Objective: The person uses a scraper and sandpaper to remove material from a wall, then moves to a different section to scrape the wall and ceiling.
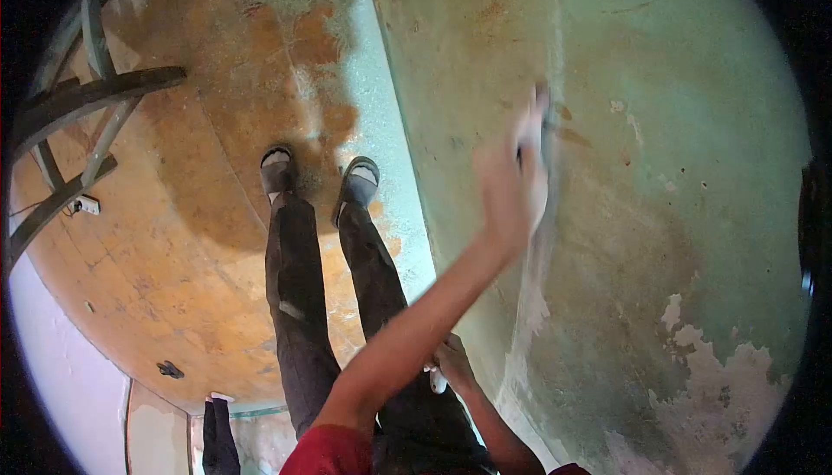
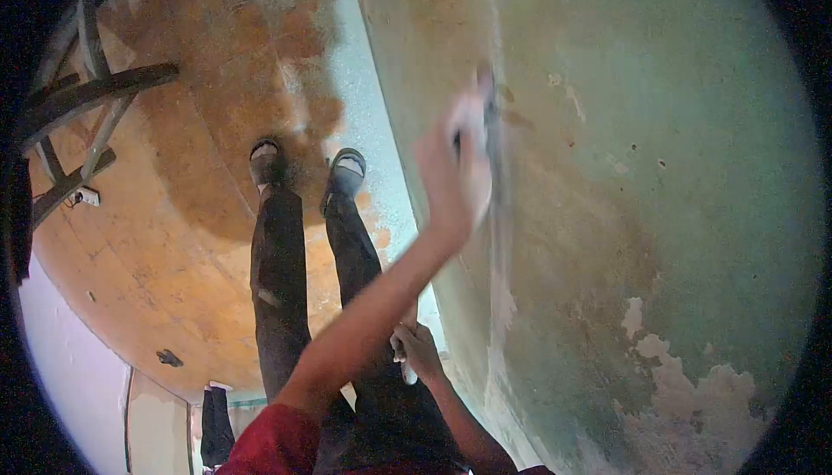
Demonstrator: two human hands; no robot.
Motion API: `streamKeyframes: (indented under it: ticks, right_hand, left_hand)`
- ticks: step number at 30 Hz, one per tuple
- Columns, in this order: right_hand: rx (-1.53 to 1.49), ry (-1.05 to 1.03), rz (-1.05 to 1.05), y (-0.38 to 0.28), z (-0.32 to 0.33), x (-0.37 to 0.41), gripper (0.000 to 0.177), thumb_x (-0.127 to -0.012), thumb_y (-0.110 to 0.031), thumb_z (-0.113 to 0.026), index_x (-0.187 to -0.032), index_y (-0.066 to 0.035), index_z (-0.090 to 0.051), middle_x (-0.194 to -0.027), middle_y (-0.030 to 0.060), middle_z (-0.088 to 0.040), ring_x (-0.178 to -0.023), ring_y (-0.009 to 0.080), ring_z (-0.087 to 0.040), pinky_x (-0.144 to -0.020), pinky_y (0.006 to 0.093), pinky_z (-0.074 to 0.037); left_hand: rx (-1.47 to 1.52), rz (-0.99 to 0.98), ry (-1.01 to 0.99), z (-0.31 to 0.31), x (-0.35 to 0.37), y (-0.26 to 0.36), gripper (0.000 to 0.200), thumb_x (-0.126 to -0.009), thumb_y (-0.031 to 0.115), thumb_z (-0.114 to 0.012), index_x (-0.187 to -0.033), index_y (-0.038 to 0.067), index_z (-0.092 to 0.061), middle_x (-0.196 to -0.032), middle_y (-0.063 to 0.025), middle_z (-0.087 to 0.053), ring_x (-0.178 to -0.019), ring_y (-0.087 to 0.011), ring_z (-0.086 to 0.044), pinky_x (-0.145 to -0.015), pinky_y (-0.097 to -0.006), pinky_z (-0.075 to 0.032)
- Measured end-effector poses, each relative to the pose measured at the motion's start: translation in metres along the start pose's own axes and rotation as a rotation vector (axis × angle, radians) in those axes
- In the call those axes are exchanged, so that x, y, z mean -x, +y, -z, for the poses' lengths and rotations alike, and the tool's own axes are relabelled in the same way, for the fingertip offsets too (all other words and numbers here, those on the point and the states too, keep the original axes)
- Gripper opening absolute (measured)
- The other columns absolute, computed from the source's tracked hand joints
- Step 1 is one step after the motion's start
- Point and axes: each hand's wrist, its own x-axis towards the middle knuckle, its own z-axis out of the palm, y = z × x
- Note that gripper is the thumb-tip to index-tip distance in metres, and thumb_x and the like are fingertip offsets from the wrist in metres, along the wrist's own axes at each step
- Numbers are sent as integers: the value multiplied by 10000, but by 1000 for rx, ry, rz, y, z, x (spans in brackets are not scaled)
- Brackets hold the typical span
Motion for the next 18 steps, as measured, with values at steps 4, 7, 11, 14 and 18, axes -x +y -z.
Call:
streamKeyframes:
  ticks: [4, 7, 11, 14, 18]
  right_hand:
    - [155, 22, 289, -7, -3, -6, 380, -995, -357, -477, -1064, -4, -600, -796, 29, -582, -605, 102, -500, -545, 261, -415]
    - [396, 29, 450, 35, 13, -23, 402, -987, -342, -483, -1169, -1, -593, -867, 39, -594, -650, 107, -522, -571, 256, -427]
    - [132, 0, -135, 6, 9, -4, 390, -973, -305, -486, -1206, -6, -578, -925, 37, -596, -710, 111, -562, -591, 260, -446]
    - [209, 78, 238, 14, -1, -15, 296, -971, -297, -496, -961, -14, -584, -752, 24, -563, -593, 112, -537, -553, 268, -450]
    - [250, 158, 429, 6, -3, -1, 315, -979, -301, -491, -806, -41, -532, -606, 11, -517, -491, 110, -506, -514, 273, -451]
  left_hand:
    - [33, -83, 50, -12, 56, -35, 367, -915, -31, -483, -1255, 39, -602, -1143, -194, -655, -959, -280, -688, -830, -320, -499]
    - [-53, -71, -58, 4, 91, -30, 325, -934, 6, -498, -1241, 17, -605, -1126, -210, -654, -948, -290, -688, -819, -322, -504]
    - [16, 317, -171, 17, -7, 16, 366, -919, -13, -483, -1268, 22, -589, -1244, -193, -609, -1144, -278, -620, -947, -321, -466]
    - [-1, -130, -44, 2, 54, -33, 386, -916, -21, -466, -1274, 51, -590, -1201, -200, -623, -1110, -278, -638, -924, -322, -474]
    - [48, 151, -132, 9, 51, -18, 373, -898, -34, -468, -1239, 36, -602, -1159, -225, -624, -1051, -316, -655, -865, -352, -490]
